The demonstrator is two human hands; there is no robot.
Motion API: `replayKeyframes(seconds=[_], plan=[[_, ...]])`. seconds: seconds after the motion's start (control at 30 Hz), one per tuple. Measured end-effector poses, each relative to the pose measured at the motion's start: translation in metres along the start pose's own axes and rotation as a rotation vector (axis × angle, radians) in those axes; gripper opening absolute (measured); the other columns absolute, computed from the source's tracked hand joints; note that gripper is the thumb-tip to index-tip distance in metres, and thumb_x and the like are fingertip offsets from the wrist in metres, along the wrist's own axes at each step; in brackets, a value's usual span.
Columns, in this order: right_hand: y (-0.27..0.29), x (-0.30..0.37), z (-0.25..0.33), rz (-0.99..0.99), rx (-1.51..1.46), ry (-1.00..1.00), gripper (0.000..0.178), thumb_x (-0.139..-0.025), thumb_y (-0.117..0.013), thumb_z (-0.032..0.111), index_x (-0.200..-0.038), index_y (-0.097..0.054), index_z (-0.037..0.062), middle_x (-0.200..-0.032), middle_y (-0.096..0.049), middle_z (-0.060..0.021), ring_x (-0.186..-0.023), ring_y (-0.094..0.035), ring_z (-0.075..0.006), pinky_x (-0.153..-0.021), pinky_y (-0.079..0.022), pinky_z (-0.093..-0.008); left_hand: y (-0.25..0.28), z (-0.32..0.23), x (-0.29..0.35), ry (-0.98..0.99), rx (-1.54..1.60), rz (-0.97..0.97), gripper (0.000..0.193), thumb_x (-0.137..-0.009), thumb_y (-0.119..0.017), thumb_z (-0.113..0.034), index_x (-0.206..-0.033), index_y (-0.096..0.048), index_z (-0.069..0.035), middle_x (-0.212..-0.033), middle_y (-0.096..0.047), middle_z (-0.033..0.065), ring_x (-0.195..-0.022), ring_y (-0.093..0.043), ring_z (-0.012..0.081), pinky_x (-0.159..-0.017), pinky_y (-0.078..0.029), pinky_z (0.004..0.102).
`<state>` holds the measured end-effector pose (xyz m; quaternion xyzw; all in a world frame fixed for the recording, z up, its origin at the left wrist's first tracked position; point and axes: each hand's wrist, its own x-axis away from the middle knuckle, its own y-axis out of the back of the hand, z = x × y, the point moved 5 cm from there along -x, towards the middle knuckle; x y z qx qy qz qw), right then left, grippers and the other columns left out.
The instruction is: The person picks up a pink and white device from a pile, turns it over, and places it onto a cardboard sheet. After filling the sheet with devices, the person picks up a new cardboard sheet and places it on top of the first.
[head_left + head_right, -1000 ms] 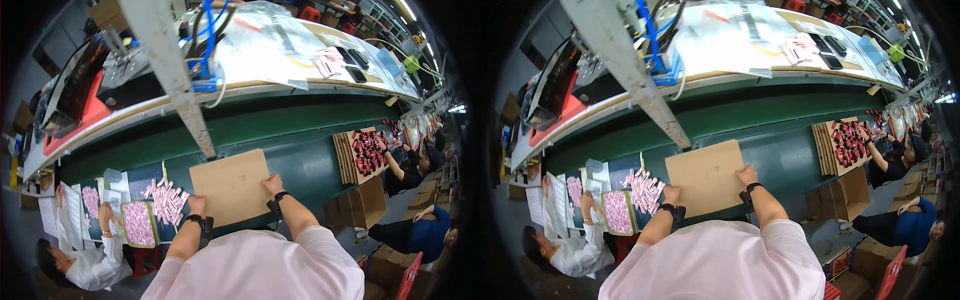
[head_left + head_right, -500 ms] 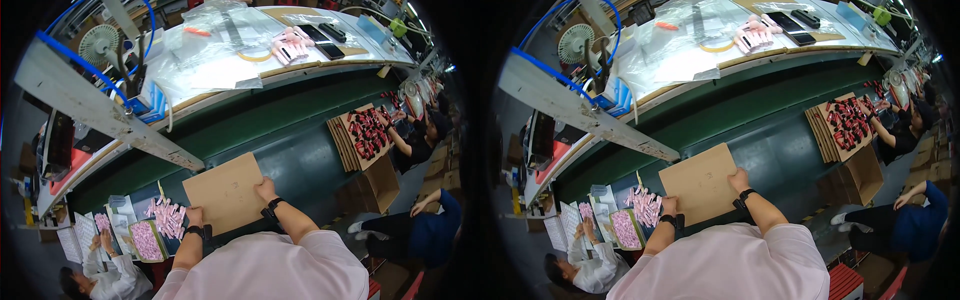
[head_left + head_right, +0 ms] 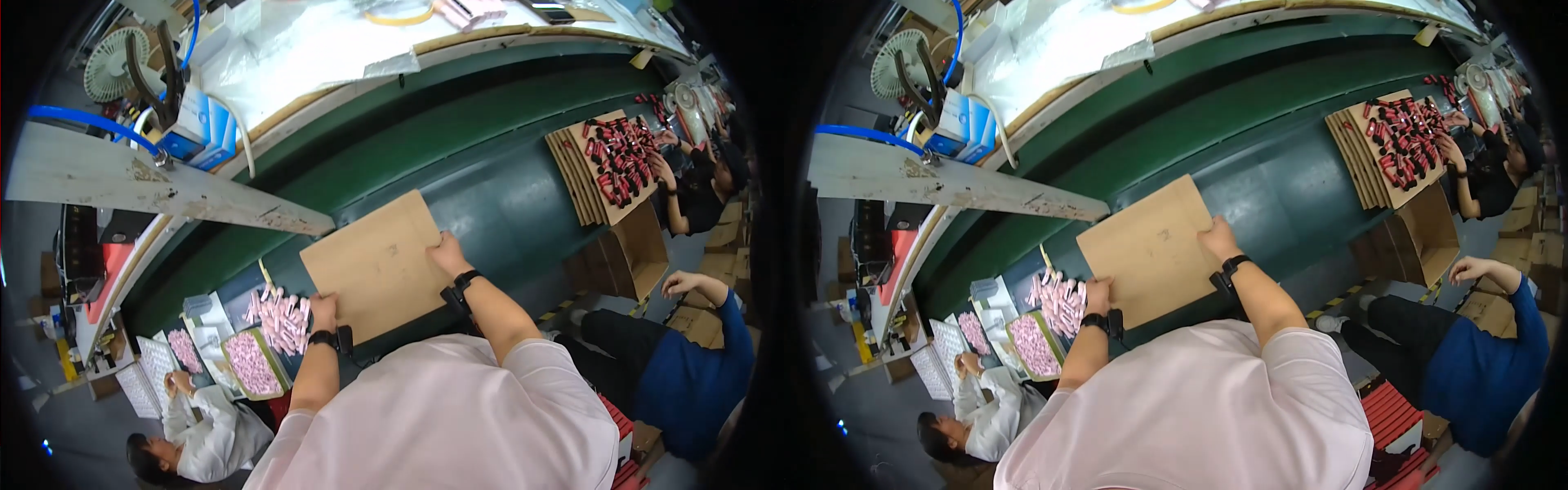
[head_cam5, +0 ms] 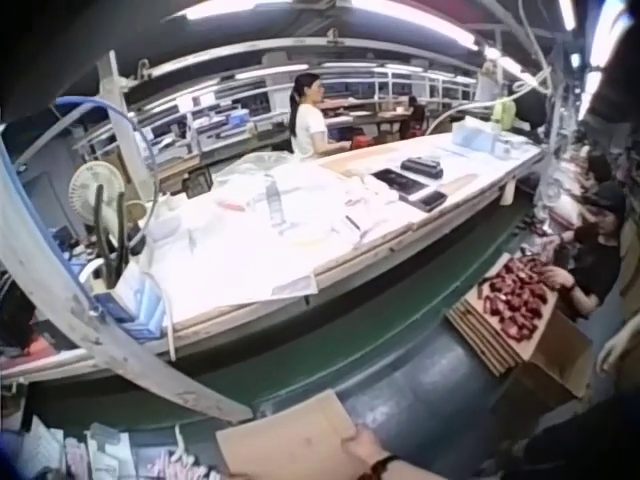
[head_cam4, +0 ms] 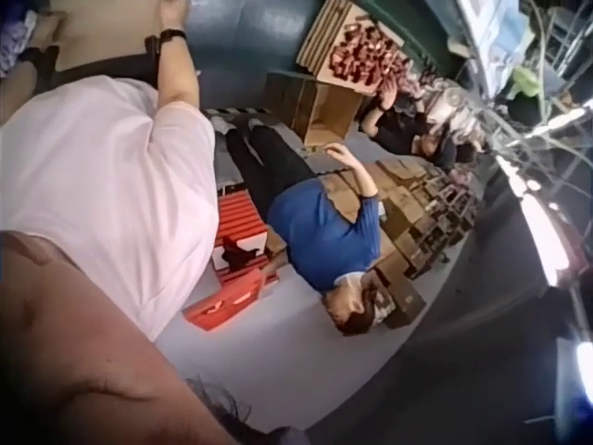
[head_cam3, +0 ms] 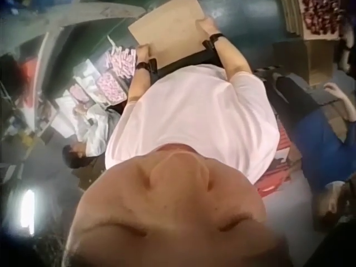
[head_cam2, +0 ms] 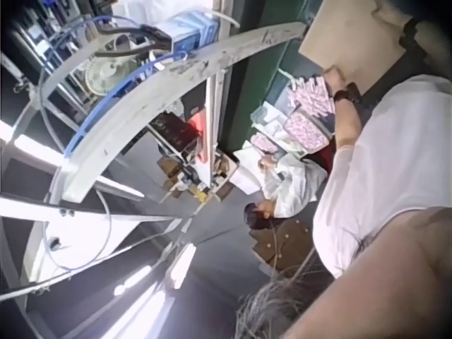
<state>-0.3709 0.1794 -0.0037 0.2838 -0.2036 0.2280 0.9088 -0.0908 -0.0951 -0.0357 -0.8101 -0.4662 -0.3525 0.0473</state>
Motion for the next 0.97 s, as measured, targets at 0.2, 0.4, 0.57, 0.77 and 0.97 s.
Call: replayKeyframes(seconds=[0.2, 0.4, 0.57, 0.77, 0.97], plan=[[-0.011, -0.008, -0.009, 0.058, -0.074, 0.011, 0.041, -0.071, -0.077, 0.012, -0.104, -0.056, -0.0032, -0.098, -0.068, -0.0176, -0.090, -0.067, -0.0257, -0.080, -0.052, -0.0352, 0.004, 0.010, 0.000, 0.014, 0.015, 0.007, 0.035, -0.083, -0.066, 0.000, -0.115, -0.055, 0.008, -0.107, -0.067, 0.0166, -0.093, -0.065, 0.0264, -0.079, -0.052, 0.0373], [-0.010, -0.010, -0.016, 0.086, -0.203, 0.047, 0.045, -0.071, -0.078, 0.009, -0.108, -0.057, -0.0022, -0.101, -0.069, -0.0151, -0.092, -0.067, -0.0245, -0.081, -0.052, -0.0342, -0.001, 0.004, 0.013, 0.040, 0.018, 0.022, 0.034, -0.082, -0.068, -0.003, -0.112, -0.055, 0.008, -0.102, -0.066, 0.0153, -0.089, -0.064, 0.0230, -0.076, -0.051, 0.0347], [-0.008, -0.018, -0.018, 0.088, -0.159, 0.082, 0.045, -0.072, -0.078, 0.008, -0.110, -0.057, -0.0022, -0.102, -0.068, -0.0138, -0.094, -0.067, -0.0240, -0.081, -0.052, -0.0335, -0.004, 0.005, 0.021, 0.058, 0.070, 0.031, 0.031, -0.083, -0.068, -0.003, -0.109, -0.055, 0.007, -0.100, -0.066, 0.0150, -0.086, -0.064, 0.0227, -0.075, -0.051, 0.0348], [-0.002, -0.022, -0.008, 0.131, -0.169, 0.128, 0.045, -0.074, -0.075, -0.001, -0.114, -0.055, -0.0034, -0.107, -0.067, -0.0152, -0.094, -0.067, -0.0230, -0.081, -0.054, -0.0331, -0.009, -0.004, 0.035, -0.009, 0.132, -0.011, 0.031, -0.082, -0.067, -0.002, -0.110, -0.057, 0.007, -0.099, -0.067, 0.0143, -0.085, -0.064, 0.0233, -0.075, -0.051, 0.0352], [-0.011, -0.035, 0.015, 0.341, -0.282, 0.135, 0.048, -0.077, -0.071, -0.007, -0.121, -0.050, -0.0030, -0.113, -0.065, -0.0199, -0.101, -0.066, -0.0297, -0.087, -0.055, -0.0383, -0.005, -0.019, 0.068, -0.008, -0.042, -0.091, 0.045, -0.082, -0.070, -0.009, -0.123, -0.056, 0.004, -0.109, -0.066, 0.0214, -0.100, -0.063, 0.0270, -0.090, -0.047, 0.0381]])
